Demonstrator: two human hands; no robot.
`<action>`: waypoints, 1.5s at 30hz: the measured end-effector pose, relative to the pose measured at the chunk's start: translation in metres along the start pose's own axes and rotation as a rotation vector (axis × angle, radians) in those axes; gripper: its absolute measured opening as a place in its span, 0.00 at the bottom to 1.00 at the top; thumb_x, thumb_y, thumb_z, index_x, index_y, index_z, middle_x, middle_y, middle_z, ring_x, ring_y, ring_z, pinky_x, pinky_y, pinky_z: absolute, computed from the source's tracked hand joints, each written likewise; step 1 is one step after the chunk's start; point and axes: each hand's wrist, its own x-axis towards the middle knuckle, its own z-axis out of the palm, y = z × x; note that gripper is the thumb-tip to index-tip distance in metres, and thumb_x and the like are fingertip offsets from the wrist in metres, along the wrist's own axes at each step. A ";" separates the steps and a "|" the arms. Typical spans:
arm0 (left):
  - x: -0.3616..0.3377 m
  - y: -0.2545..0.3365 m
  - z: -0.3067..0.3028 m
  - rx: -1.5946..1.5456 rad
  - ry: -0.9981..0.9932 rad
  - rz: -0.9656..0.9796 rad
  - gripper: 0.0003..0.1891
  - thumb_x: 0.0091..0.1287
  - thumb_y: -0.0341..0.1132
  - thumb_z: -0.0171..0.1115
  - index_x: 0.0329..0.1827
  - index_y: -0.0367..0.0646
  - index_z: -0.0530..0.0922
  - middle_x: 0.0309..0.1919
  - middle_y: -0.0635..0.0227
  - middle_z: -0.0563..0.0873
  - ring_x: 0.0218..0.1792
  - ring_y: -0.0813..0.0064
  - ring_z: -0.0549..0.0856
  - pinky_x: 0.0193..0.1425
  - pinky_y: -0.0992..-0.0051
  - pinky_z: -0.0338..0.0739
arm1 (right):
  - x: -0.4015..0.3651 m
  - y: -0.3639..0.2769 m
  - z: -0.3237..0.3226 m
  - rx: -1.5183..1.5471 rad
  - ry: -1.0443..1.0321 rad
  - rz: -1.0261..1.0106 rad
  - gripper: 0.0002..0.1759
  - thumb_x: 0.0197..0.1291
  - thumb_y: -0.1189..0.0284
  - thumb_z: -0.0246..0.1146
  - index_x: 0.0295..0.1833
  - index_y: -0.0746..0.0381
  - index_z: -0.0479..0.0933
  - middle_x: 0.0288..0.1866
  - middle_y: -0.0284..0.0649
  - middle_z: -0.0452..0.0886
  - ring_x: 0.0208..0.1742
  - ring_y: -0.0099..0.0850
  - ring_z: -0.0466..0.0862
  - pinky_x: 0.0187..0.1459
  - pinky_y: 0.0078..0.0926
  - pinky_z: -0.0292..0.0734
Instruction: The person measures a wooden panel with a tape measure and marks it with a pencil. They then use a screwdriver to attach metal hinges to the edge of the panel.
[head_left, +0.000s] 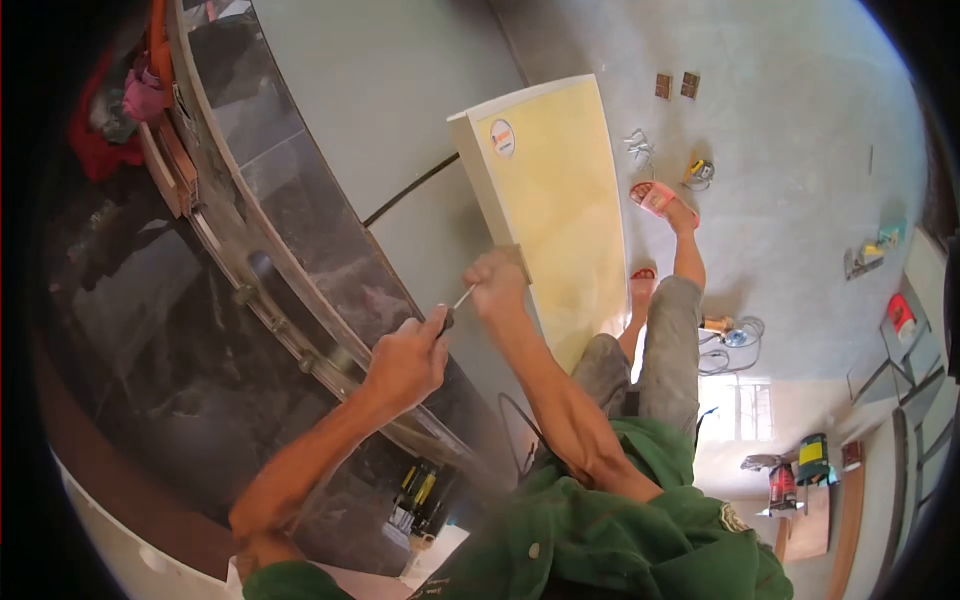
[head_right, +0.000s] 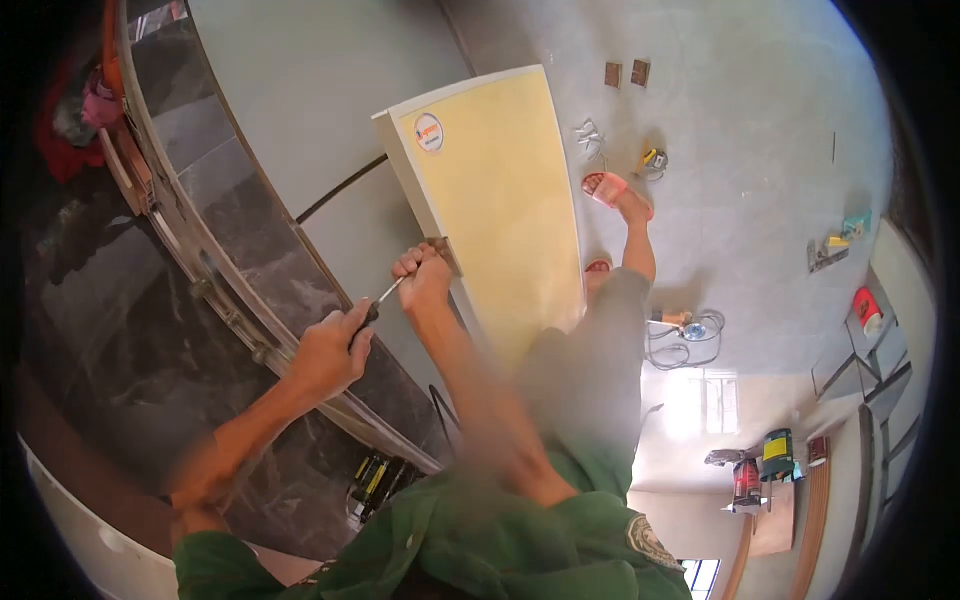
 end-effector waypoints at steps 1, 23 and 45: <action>-0.004 -0.001 0.005 0.219 -0.009 0.116 0.22 0.67 0.31 0.60 0.63 0.34 0.73 0.27 0.61 0.78 0.21 0.77 0.76 0.17 0.73 0.70 | -0.004 0.002 -0.001 -0.022 0.011 -0.013 0.14 0.66 0.71 0.50 0.26 0.54 0.58 0.19 0.29 0.53 0.19 0.24 0.56 0.22 0.25 0.52; 0.014 -0.009 -0.014 -0.892 -0.170 -0.610 0.20 0.69 0.35 0.58 0.60 0.31 0.72 0.28 0.64 0.77 0.18 0.77 0.75 0.14 0.75 0.68 | 0.001 0.005 0.003 0.176 0.142 0.017 0.08 0.74 0.73 0.46 0.37 0.58 0.63 0.24 0.31 0.61 0.20 0.23 0.60 0.25 0.23 0.58; -0.003 0.012 -0.012 -1.689 -0.093 -1.101 0.15 0.71 0.37 0.56 0.56 0.38 0.74 0.28 0.61 0.80 0.20 0.76 0.77 0.15 0.78 0.66 | 0.000 0.014 0.003 0.160 0.090 -0.055 0.10 0.75 0.67 0.47 0.36 0.56 0.65 0.21 0.29 0.62 0.19 0.23 0.62 0.22 0.25 0.56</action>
